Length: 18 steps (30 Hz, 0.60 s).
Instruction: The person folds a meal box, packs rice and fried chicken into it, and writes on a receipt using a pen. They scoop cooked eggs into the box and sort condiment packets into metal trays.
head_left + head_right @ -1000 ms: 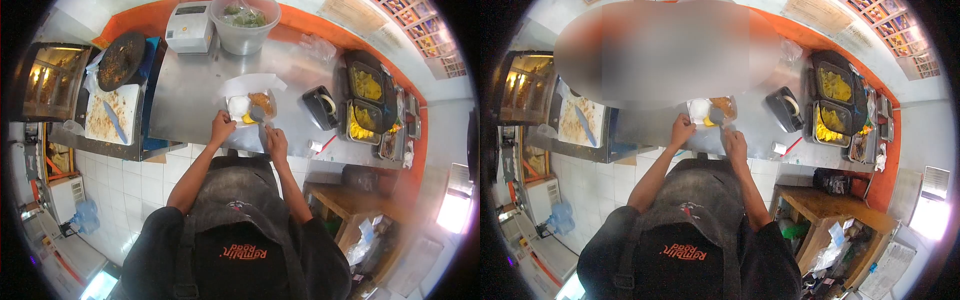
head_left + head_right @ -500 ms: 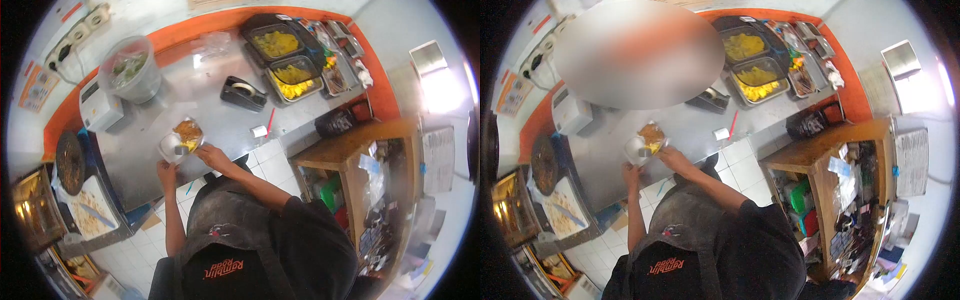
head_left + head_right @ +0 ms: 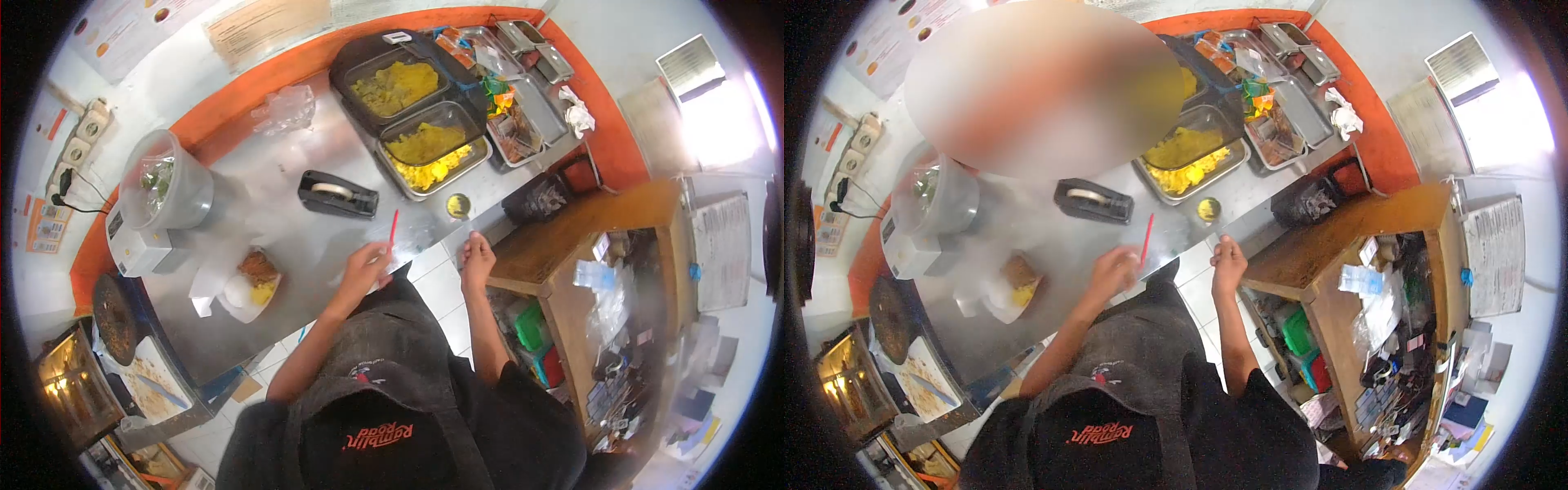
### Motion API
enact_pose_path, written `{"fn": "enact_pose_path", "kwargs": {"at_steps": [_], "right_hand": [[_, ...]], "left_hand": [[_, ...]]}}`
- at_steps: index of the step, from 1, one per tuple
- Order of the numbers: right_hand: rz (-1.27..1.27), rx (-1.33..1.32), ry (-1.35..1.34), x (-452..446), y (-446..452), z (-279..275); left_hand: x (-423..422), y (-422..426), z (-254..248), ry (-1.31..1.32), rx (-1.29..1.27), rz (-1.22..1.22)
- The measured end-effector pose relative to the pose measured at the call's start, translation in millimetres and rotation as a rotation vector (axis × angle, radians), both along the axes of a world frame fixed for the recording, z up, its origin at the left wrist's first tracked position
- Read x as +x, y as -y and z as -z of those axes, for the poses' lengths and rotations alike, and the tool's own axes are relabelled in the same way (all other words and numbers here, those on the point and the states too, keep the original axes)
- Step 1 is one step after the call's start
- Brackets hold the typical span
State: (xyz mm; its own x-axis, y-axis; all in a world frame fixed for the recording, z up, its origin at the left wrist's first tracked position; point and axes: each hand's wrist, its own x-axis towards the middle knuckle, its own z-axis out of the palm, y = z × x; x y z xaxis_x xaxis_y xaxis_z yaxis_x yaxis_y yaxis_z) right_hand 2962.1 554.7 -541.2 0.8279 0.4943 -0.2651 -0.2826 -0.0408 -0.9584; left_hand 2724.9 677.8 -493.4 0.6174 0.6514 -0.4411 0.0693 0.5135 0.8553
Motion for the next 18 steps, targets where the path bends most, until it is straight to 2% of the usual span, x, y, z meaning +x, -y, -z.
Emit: {"fn": "enact_pose_path", "kwargs": {"at_steps": [1,2,4,5,6,7,8,10,12,13,15,16,18], "right_hand": [[0.038,0.010,-0.036,20,2,-2],[0.036,0.011,-0.043,37,3,0],[0.047,0.217,-0.296,71,3,23],[0.057,0.331,-0.540,89,5,52],[0.045,0.333,-0.546,99,-3,57],[0.004,0.322,-0.577,101,-14,62],[-0.038,0.315,-0.607,102,-29,64],[-0.151,0.369,-0.679,107,-54,64],[-0.205,0.385,-0.734,111,-75,58],[-0.223,0.423,-0.756,112,-85,57],[-0.282,0.540,-0.802,116,-102,61],[-0.291,0.535,-0.813,117,-109,62],[-0.178,0.593,-0.864,119,-121,62]], "left_hand": [[44,-15,12,0.160,-0.124,-0.008],[88,-31,7,0.214,-0.166,-0.093],[159,-66,7,0.264,-0.198,-0.188],[189,-82,24,0.275,-0.389,-0.340],[212,-92,45,0.291,-0.577,-0.494],[224,-95,77,0.290,-0.569,-0.504],[231,-98,113,0.327,-0.422,-0.471],[235,-102,98,0.358,-0.265,-0.442],[231,-101,63,0.263,-0.448,-0.682],[227,-104,65,0.262,-0.442,-0.695],[217,-109,67,0.431,-0.110,-0.565],[216,-111,58,0.424,-0.107,-0.578],[213,-112,42,0.426,-0.311,-0.739]]}}
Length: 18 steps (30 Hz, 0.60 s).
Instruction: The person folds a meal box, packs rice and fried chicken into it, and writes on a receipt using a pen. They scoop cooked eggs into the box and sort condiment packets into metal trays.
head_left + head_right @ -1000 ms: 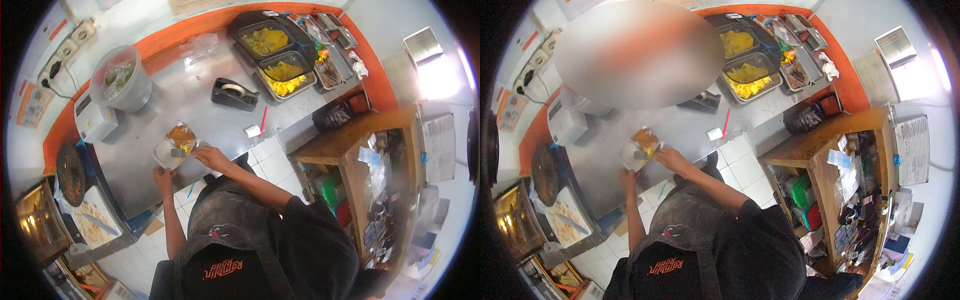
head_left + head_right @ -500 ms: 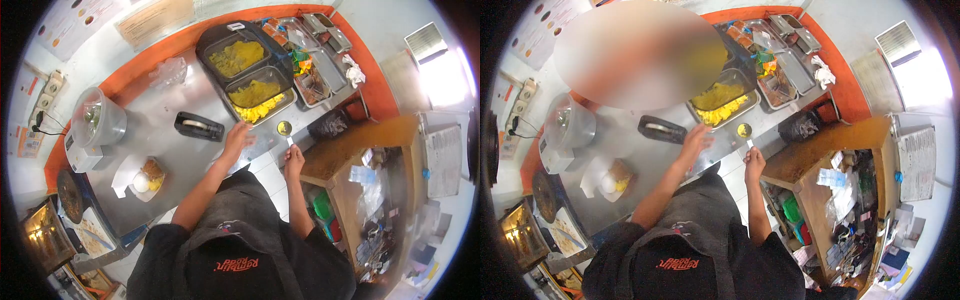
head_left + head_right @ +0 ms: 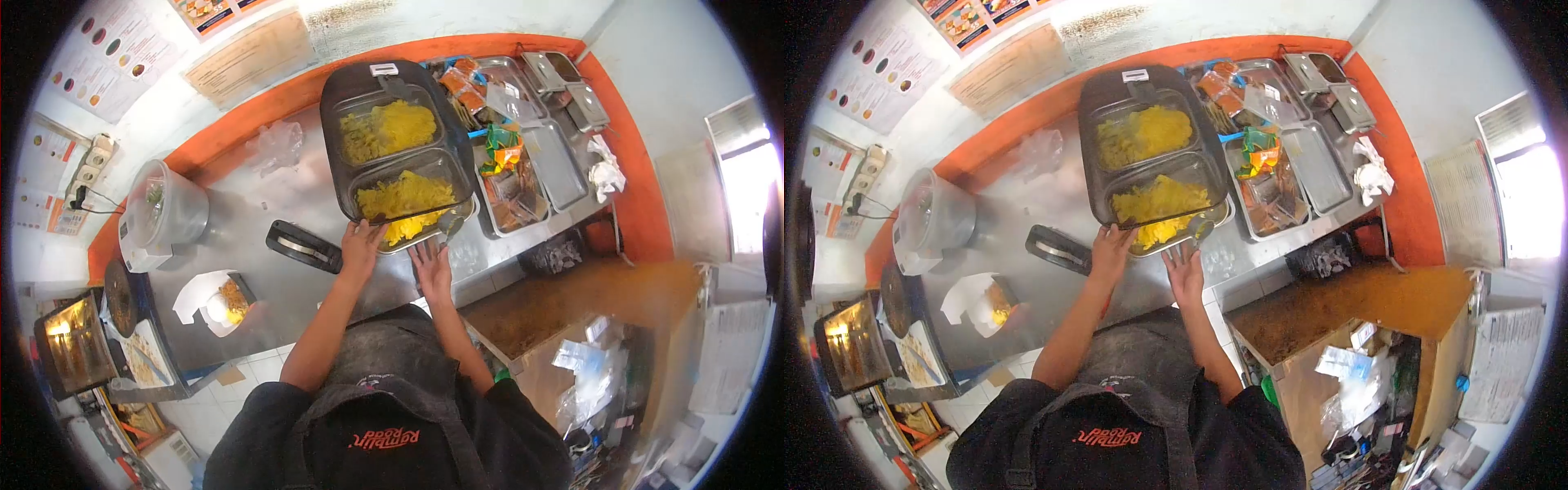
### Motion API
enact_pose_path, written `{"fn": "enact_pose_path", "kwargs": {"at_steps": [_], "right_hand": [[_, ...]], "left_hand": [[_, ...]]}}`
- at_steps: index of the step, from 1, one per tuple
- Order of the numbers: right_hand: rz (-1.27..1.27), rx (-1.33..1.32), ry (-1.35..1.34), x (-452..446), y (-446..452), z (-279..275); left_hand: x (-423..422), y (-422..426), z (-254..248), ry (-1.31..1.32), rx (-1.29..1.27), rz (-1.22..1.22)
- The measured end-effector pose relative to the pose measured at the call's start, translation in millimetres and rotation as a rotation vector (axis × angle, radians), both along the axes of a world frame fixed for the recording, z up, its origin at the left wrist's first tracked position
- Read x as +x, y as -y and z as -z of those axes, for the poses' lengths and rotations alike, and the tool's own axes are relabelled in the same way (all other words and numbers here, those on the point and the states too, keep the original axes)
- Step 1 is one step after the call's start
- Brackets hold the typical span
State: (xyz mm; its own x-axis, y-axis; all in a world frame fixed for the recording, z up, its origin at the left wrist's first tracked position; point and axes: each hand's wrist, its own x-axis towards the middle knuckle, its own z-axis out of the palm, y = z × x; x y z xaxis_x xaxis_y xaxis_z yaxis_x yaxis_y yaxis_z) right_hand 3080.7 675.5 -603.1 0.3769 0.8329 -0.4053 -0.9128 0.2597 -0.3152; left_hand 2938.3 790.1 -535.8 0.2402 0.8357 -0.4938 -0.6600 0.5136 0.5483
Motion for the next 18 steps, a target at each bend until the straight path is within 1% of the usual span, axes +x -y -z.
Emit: {"fn": "enact_pose_path", "kwargs": {"at_steps": [2,4,5,6,8,9,11,12,13,14,16,17,18], "right_hand": [[-0.010,-0.006,-0.058,6,-15,-1],[-0.013,0.105,-0.060,9,-26,-7],[0.002,0.043,-0.103,15,-26,-13],[-0.007,0.054,-0.106,23,-27,-13],[0.035,-0.145,0.016,34,-5,-3],[0.022,-0.138,0.019,37,6,4],[0.028,-0.461,0.236,40,29,15],[0.001,-0.476,0.234,40,29,11],[-0.046,-0.546,0.543,41,17,2],[-0.100,-0.598,0.854,40,0,-11],[-0.010,-0.514,0.957,38,-56,-32],[-0.061,-0.387,0.916,43,-84,-38],[-0.040,-0.357,0.930,47,-113,-19]], "left_hand": [[-1,0,6,-0.001,-0.001,-0.035],[-5,2,11,-0.013,-0.002,-0.059],[-6,3,12,-0.019,0.000,-0.055],[-4,-4,10,-0.018,0.017,-0.052],[3,-5,0,-0.003,0.040,-0.042],[7,-7,-5,0.012,0.058,-0.025],[13,-9,-8,0.045,0.059,-0.031],[11,-5,-8,0.074,0.051,-0.023],[9,-5,-15,0.048,0.059,0.008],[9,-5,-16,0.037,0.042,-0.023],[9,-3,-14,0.086,-0.055,-0.089],[8,-4,-15,0.072,-0.070,-0.125],[9,-4,-16,0.087,-0.030,-0.103]]}}
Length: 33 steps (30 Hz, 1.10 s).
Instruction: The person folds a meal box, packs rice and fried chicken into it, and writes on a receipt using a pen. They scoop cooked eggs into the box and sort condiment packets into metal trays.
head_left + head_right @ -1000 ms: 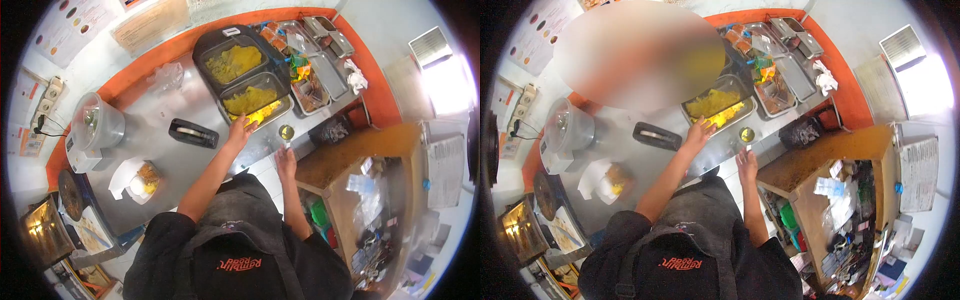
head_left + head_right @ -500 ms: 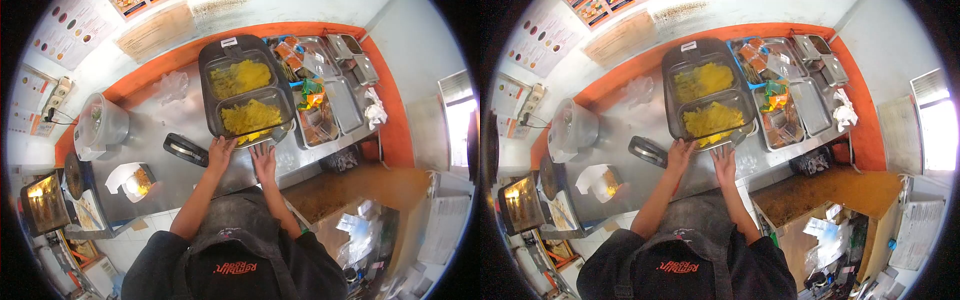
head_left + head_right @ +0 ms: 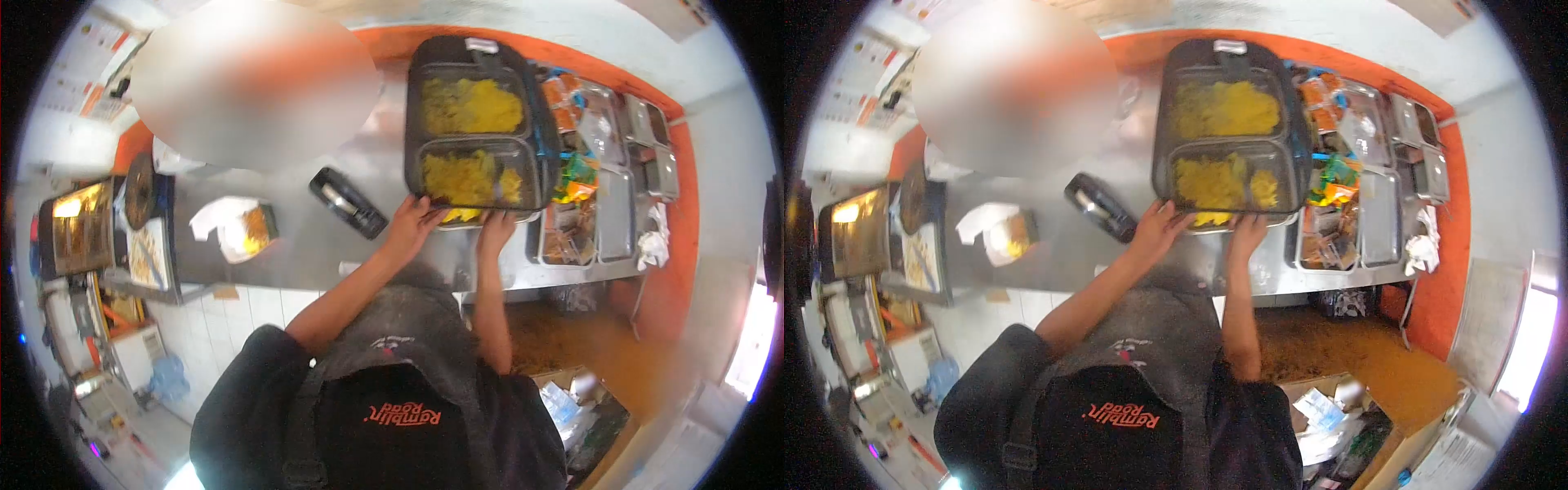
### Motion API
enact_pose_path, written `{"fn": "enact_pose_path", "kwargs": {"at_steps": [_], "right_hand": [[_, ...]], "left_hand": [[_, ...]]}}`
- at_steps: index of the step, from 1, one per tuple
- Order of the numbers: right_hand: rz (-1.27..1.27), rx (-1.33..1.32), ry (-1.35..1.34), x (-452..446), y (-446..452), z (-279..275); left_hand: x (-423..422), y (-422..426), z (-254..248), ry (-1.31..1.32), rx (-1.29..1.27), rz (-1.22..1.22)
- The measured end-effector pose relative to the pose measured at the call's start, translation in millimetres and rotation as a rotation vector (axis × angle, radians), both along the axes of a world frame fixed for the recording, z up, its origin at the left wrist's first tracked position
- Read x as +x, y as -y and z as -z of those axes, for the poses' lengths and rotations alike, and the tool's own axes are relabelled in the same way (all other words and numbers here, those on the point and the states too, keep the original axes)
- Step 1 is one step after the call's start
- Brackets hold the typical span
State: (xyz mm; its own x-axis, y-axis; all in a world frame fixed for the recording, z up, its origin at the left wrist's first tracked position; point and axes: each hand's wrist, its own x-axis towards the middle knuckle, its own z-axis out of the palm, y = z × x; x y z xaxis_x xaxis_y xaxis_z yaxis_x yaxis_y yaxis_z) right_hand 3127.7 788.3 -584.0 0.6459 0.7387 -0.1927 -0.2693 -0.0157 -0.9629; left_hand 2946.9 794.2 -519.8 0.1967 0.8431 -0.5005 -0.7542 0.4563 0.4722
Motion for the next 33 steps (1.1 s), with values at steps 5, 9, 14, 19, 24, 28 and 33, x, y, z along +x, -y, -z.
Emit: {"fn": "enact_pose_path", "kwargs": {"at_steps": [5,9,14,19,24,28,33], "right_hand": [[-0.291,0.239,0.599,9,-39,13],[-0.181,-0.109,0.174,-2,62,-12],[-0.106,-0.461,0.111,-12,203,-6],[-0.511,-0.543,0.287,-78,209,-11],[-0.670,-0.251,0.761,-172,175,6],[-0.722,-0.386,0.982,-232,156,8],[-0.769,-0.227,0.755,-261,148,10]], "left_hand": [[8,2,19,0.017,0.065,-0.014],[4,13,37,0.101,-0.001,-0.043],[-31,64,-19,-0.081,-0.131,0.195],[-162,104,-62,-0.614,0.122,0.262],[-291,156,40,-1.067,0.106,0.134],[-319,179,61,-1.083,0.029,0.257],[-282,159,69,-1.144,0.247,0.473]]}}
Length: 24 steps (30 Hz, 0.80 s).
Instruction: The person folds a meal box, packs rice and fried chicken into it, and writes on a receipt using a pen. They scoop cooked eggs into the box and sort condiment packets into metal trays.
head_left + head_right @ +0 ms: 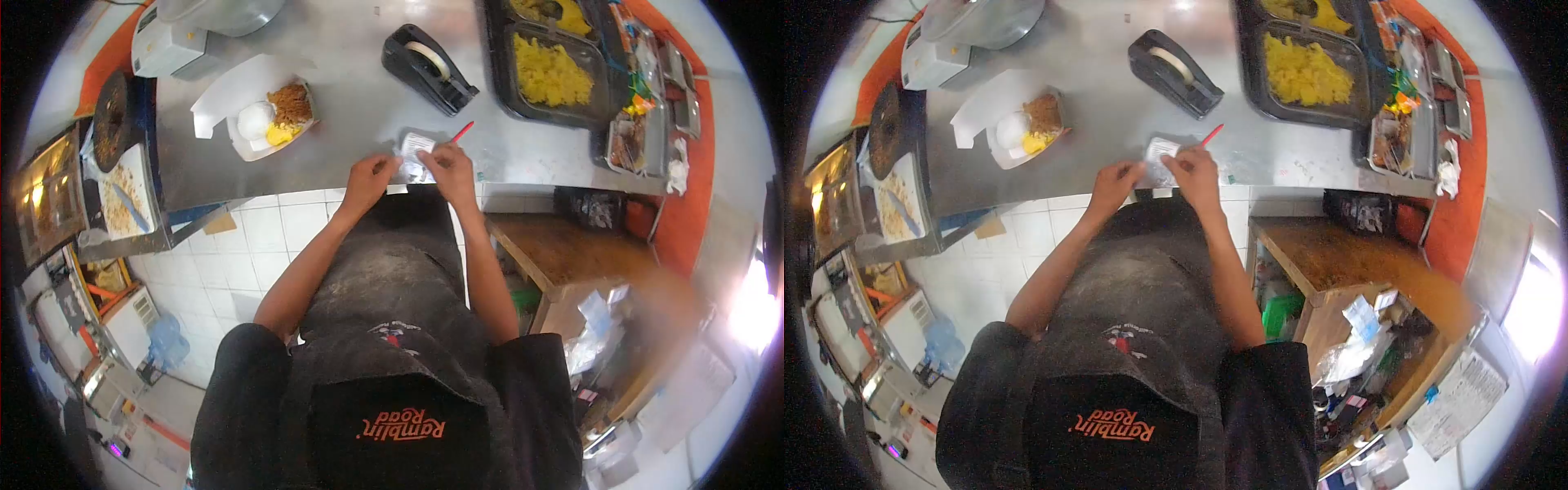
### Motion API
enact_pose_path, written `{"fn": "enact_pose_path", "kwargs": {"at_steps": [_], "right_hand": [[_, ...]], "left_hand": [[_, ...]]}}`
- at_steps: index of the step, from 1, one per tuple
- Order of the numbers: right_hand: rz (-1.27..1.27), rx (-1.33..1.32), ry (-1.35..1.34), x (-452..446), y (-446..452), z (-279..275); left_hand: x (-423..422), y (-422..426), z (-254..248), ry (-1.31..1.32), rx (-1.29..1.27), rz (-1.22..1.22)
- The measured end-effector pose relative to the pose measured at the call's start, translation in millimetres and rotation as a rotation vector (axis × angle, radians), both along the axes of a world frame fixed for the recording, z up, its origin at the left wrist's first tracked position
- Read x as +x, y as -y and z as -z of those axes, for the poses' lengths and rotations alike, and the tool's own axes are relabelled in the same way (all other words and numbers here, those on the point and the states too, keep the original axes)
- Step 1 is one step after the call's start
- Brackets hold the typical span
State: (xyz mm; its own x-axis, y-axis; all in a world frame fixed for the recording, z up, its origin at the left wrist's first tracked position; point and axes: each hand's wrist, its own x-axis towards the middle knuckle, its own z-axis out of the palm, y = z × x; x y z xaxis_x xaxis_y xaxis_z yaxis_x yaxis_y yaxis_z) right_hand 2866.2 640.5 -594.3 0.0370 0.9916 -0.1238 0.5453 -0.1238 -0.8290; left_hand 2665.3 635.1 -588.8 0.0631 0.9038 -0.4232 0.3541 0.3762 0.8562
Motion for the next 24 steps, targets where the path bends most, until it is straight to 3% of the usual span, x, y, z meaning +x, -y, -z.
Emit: {"fn": "enact_pose_path", "kwargs": {"at_steps": [2,4,7,11,14,17,19,21,23,24], "right_hand": [[0.044,-0.124,-0.272,-10,13,-18],[0.040,-0.122,-0.250,-14,23,-16],[0.092,-0.168,-0.287,-22,29,-18],[0.157,-0.171,-0.386,-26,37,2],[0.149,-0.189,-0.380,-26,35,15],[0.197,-0.196,-0.187,-27,20,-3],[0.259,-0.153,-0.204,-25,11,-4],[0.190,-0.249,0.016,-16,1,-13],[0.244,-0.159,0.147,2,-15,-17],[0.323,0.012,0.195,10,-24,-31]], "left_hand": [[11,-7,-10,0.070,-0.042,0.008],[18,-13,-18,0.271,-0.187,-0.054],[24,-13,-17,0.403,-0.082,-0.032],[21,-28,0,0.356,-0.046,-0.071],[32,-38,-4,0.470,-0.006,-0.071],[41,-53,7,0.426,0.157,-0.012],[44,-58,29,0.052,0.606,0.158],[47,-56,53,-0.032,0.640,0.230],[46,-58,57,-0.122,0.673,0.301],[46,-57,50,-0.313,0.699,0.316]]}}
